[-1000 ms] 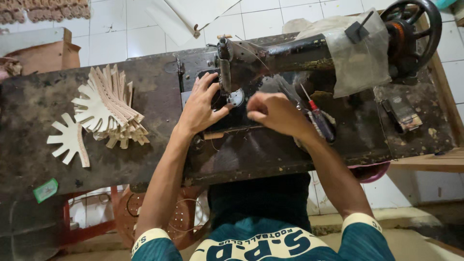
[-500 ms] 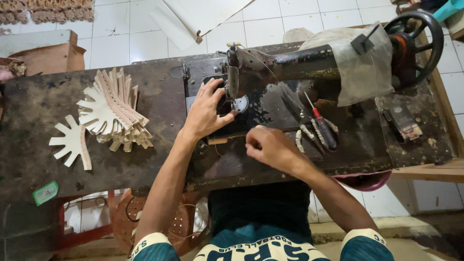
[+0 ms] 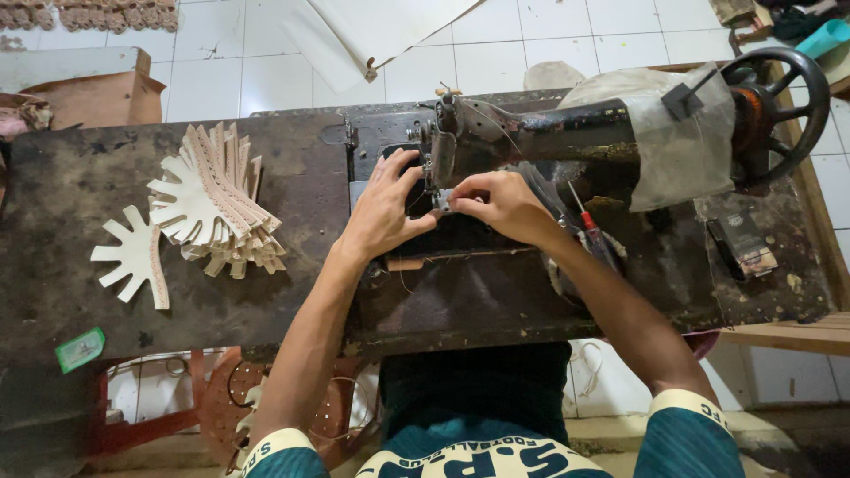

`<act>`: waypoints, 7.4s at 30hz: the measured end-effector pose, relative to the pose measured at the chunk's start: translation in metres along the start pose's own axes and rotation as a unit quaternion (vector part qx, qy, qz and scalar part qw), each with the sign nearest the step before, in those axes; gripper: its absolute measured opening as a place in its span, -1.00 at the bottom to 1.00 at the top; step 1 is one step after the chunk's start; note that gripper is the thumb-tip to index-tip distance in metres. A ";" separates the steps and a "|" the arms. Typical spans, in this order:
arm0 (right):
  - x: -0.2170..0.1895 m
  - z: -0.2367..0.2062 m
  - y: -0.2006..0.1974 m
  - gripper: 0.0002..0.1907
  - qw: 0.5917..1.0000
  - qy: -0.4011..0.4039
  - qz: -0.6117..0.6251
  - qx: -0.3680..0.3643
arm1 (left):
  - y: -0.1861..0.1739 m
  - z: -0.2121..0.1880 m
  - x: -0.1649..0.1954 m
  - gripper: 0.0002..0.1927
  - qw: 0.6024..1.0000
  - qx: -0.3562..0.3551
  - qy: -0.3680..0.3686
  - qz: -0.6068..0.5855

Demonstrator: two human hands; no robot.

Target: The person operates a sewing machine to stitch a pink shoe part, repeatedly threading the needle, adjusting the bobbin, and guiding the material under the presser foot. They use a screwdriver to tighten the needle and a pair of scissors to trim excess thread, then continue sewing the same part multiple times.

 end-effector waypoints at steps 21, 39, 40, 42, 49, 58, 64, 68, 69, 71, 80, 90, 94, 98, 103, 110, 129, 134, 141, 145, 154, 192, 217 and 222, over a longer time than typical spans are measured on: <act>-0.004 0.004 0.005 -0.80 0.997 -0.017 -0.075 0.014 | 0.002 0.001 0.000 -0.32 1.000 -0.005 -0.013 -0.006; -0.028 -0.007 0.005 -0.82 0.980 -0.136 -0.135 0.043 | 0.003 0.002 0.000 -0.31 1.000 -0.015 -0.016 0.000; -0.028 -0.007 0.006 -0.83 0.981 -0.128 -0.143 0.040 | 0.003 0.002 0.000 -0.31 1.000 -0.014 -0.016 0.001; -0.029 -0.008 0.007 -0.84 0.977 -0.127 -0.164 0.039 | 0.003 0.002 0.000 -0.32 1.000 -0.012 -0.016 0.003; -0.032 -0.011 0.007 -0.82 0.972 -0.143 -0.183 0.044 | 0.004 0.001 -0.002 -0.33 1.000 -0.015 -0.023 -0.007; -0.035 -0.010 0.010 -0.83 0.969 -0.163 -0.184 0.020 | 0.005 0.001 -0.003 -0.34 0.999 -0.025 -0.027 -0.002; -0.033 -0.008 0.015 -0.79 0.961 -0.152 -0.228 0.029 | 0.005 0.001 -0.004 -0.34 0.999 -0.026 -0.030 -0.001; -0.032 -0.008 0.009 -0.77 0.975 -0.142 -0.173 0.008 | 0.006 0.001 -0.004 -0.35 0.999 -0.025 -0.026 -0.005; -0.034 -0.008 0.007 -0.79 0.975 -0.151 -0.163 0.005 | 0.005 0.001 -0.004 -0.36 0.999 -0.021 -0.024 -0.008; -0.036 -0.010 0.007 -0.81 0.976 -0.165 -0.142 -0.002 | 0.006 0.000 -0.005 -0.36 0.999 -0.025 -0.027 -0.004; -0.036 -0.010 -0.003 -0.84 0.969 -0.193 -0.143 0.060 | -0.008 -0.007 0.002 -0.47 0.998 0.039 0.002 -0.054; -0.054 -0.045 0.016 -0.86 0.952 -0.211 -0.140 -0.169 | -0.011 -0.014 0.040 -0.72 0.989 0.120 0.068 0.058; -0.048 -0.052 0.021 -0.93 0.949 -0.219 -0.171 -0.149 | -0.004 -0.010 0.033 -0.79 0.990 0.121 0.030 0.063; -0.045 -0.061 0.029 -0.90 0.923 -0.277 -0.220 -0.152 | 0.001 -0.009 0.032 -0.83 0.992 0.110 0.021 0.053; -0.046 -0.071 0.026 -0.86 0.934 -0.263 -0.218 -0.102 | 0.002 -0.010 0.038 -0.78 0.995 0.089 0.031 0.042; -0.043 -0.086 0.014 -0.79 0.953 -0.204 -0.222 -0.031 | 0.005 -0.008 0.035 -0.82 0.995 0.087 0.013 0.050; -0.053 -0.092 0.035 -0.79 0.958 -0.142 -0.248 0.031 | 0.003 -0.013 0.039 -0.83 0.994 0.091 0.044 0.032; -0.044 -0.099 0.028 -0.81 0.985 -0.088 -0.143 0.042 | 0.004 -0.013 0.037 -0.80 0.994 0.099 0.026 0.042; -0.053 -0.112 0.040 -0.82 0.980 -0.136 -0.143 0.010 | 0.007 -0.011 0.036 -0.80 0.995 0.090 0.031 0.044; -0.057 -0.114 0.049 -0.82 0.969 -0.176 -0.170 0.010 | 0.006 -0.013 0.038 -0.78 0.994 0.100 0.031 0.028; -0.058 -0.121 0.067 -0.76 0.931 -0.255 -0.253 -0.061 | 0.005 -0.013 0.039 -0.81 0.993 0.108 0.034 0.026; 0.086 0.051 0.014 -0.42 0.979 0.146 -0.078 -0.116 | 0.004 -0.012 0.042 -0.83 0.990 0.124 0.021 0.060; 0.103 0.053 0.020 -0.61 0.974 0.146 -0.125 -0.119 | 0.001 -0.010 0.049 -0.79 0.990 0.112 0.036 0.072; 0.073 0.056 0.020 -0.62 0.976 0.012 -0.194 -0.094 | 0.000 -0.012 0.049 -0.79 0.991 0.113 0.032 0.060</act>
Point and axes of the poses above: each hand's wrist, its own z-axis towards the middle knuckle, its own y-axis out of the palm, x = y × z, the point moved 10 cm from there along z, towards the middle knuckle, and after that the axes turned 1 degree about -y, right-handed, at the moved point
